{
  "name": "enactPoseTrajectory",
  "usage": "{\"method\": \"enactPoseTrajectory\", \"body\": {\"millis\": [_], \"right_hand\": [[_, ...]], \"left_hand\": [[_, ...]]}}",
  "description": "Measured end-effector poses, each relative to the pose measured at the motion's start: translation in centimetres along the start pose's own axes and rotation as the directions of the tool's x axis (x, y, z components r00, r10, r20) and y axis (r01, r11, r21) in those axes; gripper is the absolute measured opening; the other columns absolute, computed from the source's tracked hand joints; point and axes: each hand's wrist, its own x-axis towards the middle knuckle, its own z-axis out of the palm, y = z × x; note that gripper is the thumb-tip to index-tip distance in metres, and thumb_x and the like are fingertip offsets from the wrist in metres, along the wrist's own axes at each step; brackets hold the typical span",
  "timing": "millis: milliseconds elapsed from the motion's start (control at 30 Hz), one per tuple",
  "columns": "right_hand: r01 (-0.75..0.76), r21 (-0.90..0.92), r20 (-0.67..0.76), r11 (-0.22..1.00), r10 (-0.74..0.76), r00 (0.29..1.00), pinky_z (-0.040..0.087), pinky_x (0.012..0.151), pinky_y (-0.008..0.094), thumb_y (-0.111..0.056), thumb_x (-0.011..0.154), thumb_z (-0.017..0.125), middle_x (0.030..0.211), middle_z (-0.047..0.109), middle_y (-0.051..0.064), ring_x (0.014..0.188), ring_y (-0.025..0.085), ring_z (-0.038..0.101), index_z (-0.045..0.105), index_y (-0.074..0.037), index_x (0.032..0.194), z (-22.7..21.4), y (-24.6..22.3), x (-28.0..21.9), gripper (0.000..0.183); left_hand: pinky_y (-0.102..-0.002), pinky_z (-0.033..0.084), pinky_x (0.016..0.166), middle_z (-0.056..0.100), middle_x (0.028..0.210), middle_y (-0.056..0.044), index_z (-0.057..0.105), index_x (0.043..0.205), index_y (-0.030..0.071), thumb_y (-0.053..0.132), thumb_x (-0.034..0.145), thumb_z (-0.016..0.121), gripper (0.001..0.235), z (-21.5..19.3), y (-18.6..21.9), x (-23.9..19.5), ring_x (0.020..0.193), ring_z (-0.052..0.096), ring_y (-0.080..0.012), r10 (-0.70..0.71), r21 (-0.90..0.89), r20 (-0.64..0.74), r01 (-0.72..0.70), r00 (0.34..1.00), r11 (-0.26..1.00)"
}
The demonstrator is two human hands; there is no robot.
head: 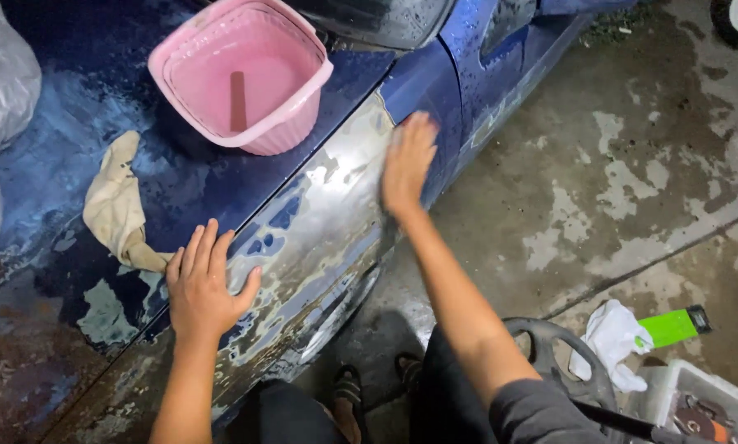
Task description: Wet-sanding a car fender using sandpaper and water to prepare the surface.
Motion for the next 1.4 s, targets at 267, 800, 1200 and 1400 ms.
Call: {"method": "enactPoseTrajectory", "body": {"millis": [267, 800, 1200, 1400], "right_hand": [[-0.138, -0.608, -0.1, 0.782, 0.097, 0.99, 0.0, 0.123, 0.046, -0.025, 0.114, 0.039, 0.17, 0.012, 0.022, 0.158, 0.036, 0.013, 0.019, -0.005, 0.165, 5.3, 5.8, -0.3, 0.059], [-0.344, 0.313, -0.078, 0.885, 0.385, 0.92, -0.012, 0.126, 0.051, -0.023, 0.116, 0.027, 0.168, -0.011, 0.028, 0.156, 0.042, -0.01, 0.001, 0.001, 0.164, 7.5, 1.4, -14.9, 0.06], [-0.345, 0.349, -0.086, 0.871, 0.397, 0.914, -0.009, 0.127, 0.049, -0.02, 0.116, 0.028, 0.167, -0.012, 0.03, 0.156, 0.043, -0.009, 0.002, 0.005, 0.162, 7.8, 2.0, -14.1, 0.059], [-0.392, 0.381, -0.01, 0.837, 0.427, 0.904, -0.012, 0.126, 0.05, -0.017, 0.113, 0.03, 0.167, -0.018, 0.028, 0.156, 0.04, -0.013, -0.004, 0.003, 0.163, 11.7, 9.2, -10.1, 0.063]], "left_hand": [[-0.05, 0.041, 0.116, 0.059, 0.153, -0.015, 0.064, 0.139, 0.012, 0.048, 0.086, 0.071, 0.065, -0.1, 0.1, 0.1, 0.142, 0.054, -0.0281, -0.019, 0.006, 0.009, 0.019, 1.0, 1.0], [-0.049, 0.04, 0.114, 0.058, 0.152, -0.018, 0.063, 0.14, 0.009, 0.048, 0.087, 0.072, 0.066, -0.3, 0.0, -0.2, 0.142, 0.053, -0.0295, -0.007, -0.026, 0.001, 0.007, 1.0, 1.0], [-0.047, 0.04, 0.113, 0.06, 0.153, -0.017, 0.064, 0.139, 0.008, 0.045, 0.089, 0.073, 0.063, 0.2, -0.1, 0.0, 0.143, 0.054, -0.0286, 0.013, 0.011, -0.065, -0.012, 0.998, 1.0], [-0.046, 0.04, 0.113, 0.062, 0.15, -0.016, 0.068, 0.138, 0.01, 0.048, 0.09, 0.073, 0.061, 0.4, -0.4, -0.5, 0.141, 0.056, -0.0282, 0.006, 0.021, -0.107, -0.004, 0.994, 1.0]]}}
